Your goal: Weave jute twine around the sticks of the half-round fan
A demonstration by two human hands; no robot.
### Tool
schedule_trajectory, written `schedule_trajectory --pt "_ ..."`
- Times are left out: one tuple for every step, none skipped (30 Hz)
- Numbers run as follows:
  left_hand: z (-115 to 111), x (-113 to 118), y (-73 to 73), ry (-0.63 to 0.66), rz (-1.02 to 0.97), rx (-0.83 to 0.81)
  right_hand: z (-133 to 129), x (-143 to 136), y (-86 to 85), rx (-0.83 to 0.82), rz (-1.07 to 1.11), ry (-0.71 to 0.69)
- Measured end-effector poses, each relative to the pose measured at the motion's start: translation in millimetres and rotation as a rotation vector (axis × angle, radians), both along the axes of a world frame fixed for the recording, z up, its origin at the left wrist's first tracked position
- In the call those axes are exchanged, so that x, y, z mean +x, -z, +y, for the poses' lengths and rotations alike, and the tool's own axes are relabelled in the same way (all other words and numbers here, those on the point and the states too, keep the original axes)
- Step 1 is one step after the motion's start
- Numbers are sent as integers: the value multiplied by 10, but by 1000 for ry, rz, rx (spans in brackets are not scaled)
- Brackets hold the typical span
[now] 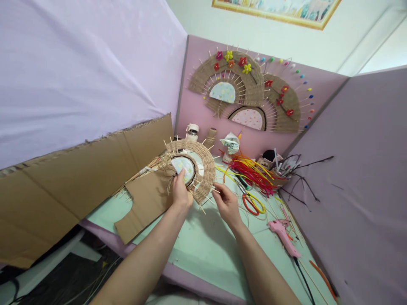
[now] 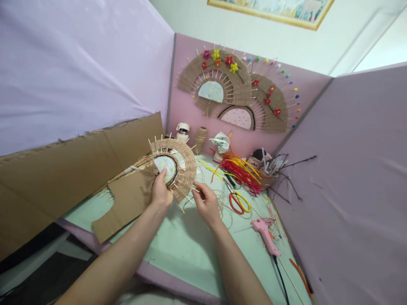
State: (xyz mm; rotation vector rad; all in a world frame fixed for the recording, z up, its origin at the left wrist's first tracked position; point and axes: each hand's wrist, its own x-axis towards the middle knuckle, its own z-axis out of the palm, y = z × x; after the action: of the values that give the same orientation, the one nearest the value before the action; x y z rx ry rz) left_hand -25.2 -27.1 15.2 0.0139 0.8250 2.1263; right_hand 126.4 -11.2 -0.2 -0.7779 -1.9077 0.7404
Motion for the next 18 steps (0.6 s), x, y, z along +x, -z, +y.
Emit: schedule_trajectory --pt "4 0 4 1 -5 -7 -9 -3 18 5 1 -15" --pt "5 -1 4 -2 -7 -13 -17 -8 34 3 7 -27" --pt "4 0 -1 -5 -6 -19 -24 -15 47 -3 15 -32" --pt "1 2 -11 -8 -2 -21 -30 -21 57 -8 24 -25" --pt "-7 7 -26 -10 2 -18 -33 -26 65 -10 36 -7" --pt "-18 16 -45 -4 7 -5 -34 -29 70 -9 49 15" --pt "-33 28 -66 13 13 20 -31 -29 73 -8 65 34" --pt "-52 44 -89 48 19 54 -26 -27 75 -10 86 46" --pt "-75 64 -111 114 26 95 -19 -23 76 -13 116 48" --pt "-99 87 -129 212 33 136 -10 -18 77 -20 153 40" --pt "-125 112 -143 331 44 180 -1 -12 76 -32 191 27" --pt "-149 137 -152 455 61 226 8 -7 74 -49 231 12" --pt "-169 162 -155 567 82 274 14 -3 71 -70 270 0" --pt "-186 185 -154 659 103 321 19 1 66 -94 305 -12" --pt "-197 203 -149 720 126 362 21 3 62 -118 335 -24" --pt "-202 216 -141 753 145 387 20 3 58 -138 360 -36" --pt "-202 222 -132 772 155 397 18 2 55 -152 382 -50" --pt "-198 221 -123 783 158 391 14 0 55 -157 397 -68"
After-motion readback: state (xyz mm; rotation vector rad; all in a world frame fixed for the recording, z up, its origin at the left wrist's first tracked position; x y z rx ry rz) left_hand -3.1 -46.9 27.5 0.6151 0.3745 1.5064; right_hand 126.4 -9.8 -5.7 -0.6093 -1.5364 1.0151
